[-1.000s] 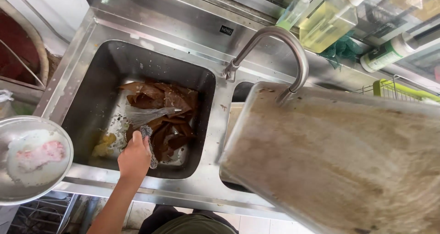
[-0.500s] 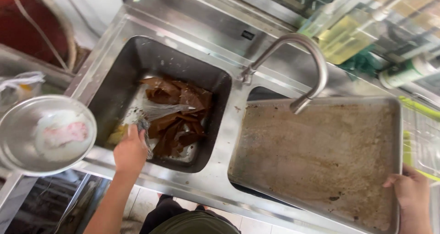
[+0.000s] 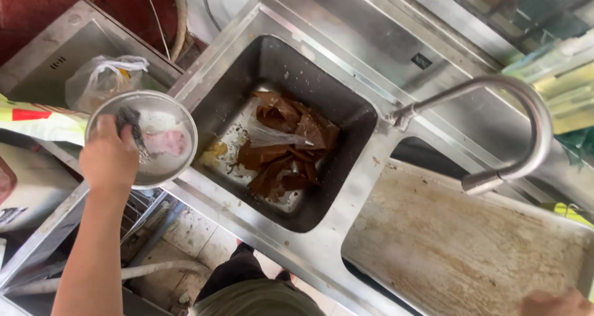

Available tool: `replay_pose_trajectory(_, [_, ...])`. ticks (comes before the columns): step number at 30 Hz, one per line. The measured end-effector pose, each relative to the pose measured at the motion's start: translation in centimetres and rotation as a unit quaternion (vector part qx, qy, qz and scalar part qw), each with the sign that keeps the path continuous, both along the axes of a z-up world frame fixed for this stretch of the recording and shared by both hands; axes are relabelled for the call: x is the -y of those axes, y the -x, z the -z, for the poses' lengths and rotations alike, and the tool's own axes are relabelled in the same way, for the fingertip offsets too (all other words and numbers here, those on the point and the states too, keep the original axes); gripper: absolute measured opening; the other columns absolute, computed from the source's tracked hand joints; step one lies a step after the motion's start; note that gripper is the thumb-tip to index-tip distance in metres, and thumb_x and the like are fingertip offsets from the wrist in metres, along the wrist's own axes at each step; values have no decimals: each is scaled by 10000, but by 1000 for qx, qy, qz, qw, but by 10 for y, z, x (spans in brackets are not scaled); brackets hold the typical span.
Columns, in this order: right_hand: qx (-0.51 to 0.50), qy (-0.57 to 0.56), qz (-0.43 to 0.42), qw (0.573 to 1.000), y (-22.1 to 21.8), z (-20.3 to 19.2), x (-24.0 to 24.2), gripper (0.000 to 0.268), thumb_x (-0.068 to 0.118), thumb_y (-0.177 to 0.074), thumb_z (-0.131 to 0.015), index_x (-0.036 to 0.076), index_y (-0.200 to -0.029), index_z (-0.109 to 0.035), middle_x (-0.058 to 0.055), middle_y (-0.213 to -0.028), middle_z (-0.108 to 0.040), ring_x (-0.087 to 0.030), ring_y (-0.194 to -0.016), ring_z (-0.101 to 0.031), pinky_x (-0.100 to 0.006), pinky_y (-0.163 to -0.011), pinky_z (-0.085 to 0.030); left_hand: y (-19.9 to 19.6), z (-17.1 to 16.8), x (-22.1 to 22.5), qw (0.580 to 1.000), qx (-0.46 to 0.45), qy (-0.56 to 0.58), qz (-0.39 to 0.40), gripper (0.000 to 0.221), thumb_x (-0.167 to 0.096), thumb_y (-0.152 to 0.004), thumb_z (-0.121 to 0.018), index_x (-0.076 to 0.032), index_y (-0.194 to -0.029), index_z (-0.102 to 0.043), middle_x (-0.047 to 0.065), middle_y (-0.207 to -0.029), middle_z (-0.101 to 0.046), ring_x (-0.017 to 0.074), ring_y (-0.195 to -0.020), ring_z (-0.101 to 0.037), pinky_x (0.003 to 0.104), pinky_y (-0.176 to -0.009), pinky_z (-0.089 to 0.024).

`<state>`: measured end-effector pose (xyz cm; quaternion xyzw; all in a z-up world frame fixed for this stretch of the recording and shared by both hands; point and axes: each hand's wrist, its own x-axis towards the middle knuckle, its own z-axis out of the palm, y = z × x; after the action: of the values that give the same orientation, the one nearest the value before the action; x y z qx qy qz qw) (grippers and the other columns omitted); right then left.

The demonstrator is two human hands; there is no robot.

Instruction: Washing and scrubbing large metal baking trays in a commercial sink.

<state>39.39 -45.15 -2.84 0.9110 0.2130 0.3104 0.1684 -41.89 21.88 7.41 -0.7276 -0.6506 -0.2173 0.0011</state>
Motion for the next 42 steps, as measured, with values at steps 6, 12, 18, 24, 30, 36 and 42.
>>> replay_pose_trajectory(6, [-354,-227,-199,885,292,-80,-309,177,109,-991,-622,85,-1156,-683,-139,-1133,-691,-294,-932,-707,-398,-797,-579,12,46,-22,984,-96,148,3,397,-376,-989,-707,-50,-1189,-602,237,-1072,-690,451,-975,-677,537,-832,-551])
replay_pose_trajectory(12, [-541,-170,-281,775,382,-63,-396,267,105,-873,-664,117,-1138,-692,-120,-1147,-675,-382,-948,-684,-450,-821,-565,19,64,-29,933,-214,275,91,518,-484,-859,-755,-106,-1198,-651,194,-1203,-688,418,-1125,-668,506,-930,-562])
replay_pose_trajectory(18, [-553,-167,-181,796,371,-74,-362,228,112,-896,-658,124,-1113,-726,-105,-1102,-698,-376,-921,-691,-456,-784,-568,11,73,-19,966,-191,91,148,415,-415,-924,-744,-85,-1167,-680,170,-1083,-696,350,-1065,-689,456,-928,-560])
replay_pose_trajectory(24, [-384,-265,-84,881,299,-120,-249,194,112,-928,-660,108,-1111,-725,-114,-1056,-741,-253,-863,-759,-362,-729,-610,-115,44,11,961,38,21,272,87,-172,-1083,-675,-101,-1035,-687,81,-992,-715,268,-878,-687,378,-797,-552])
replay_pose_trajectory(30, [-109,-105,54,987,229,-173,-118,364,229,-936,-650,33,-1243,-659,-200,-1239,-653,-390,-1106,-648,-492,-952,-528,-260,18,75,876,21,248,413,227,-48,-866,-630,-79,-1077,-708,103,-1059,-685,300,-949,-665,411,-794,-566])
replay_pose_trajectory(36, [-179,-150,119,965,159,-125,-31,237,221,-1054,-627,-9,-1083,-577,-260,-1128,-607,-462,-1034,-600,-538,-904,-498,-404,19,107,820,-49,246,515,345,-1,-880,-625,16,-1225,-613,162,-1199,-600,316,-1016,-645,402,-795,-586])
replay_pose_trajectory(42, [-117,-114,53,985,148,-126,-54,229,180,-1015,-657,-10,-956,-543,-229,-1036,-579,-422,-1026,-566,-509,-940,-485,-528,52,87,851,-130,29,508,379,-57,-899,-581,65,-1257,-601,243,-1395,-529,331,-976,-618,447,-765,-532])
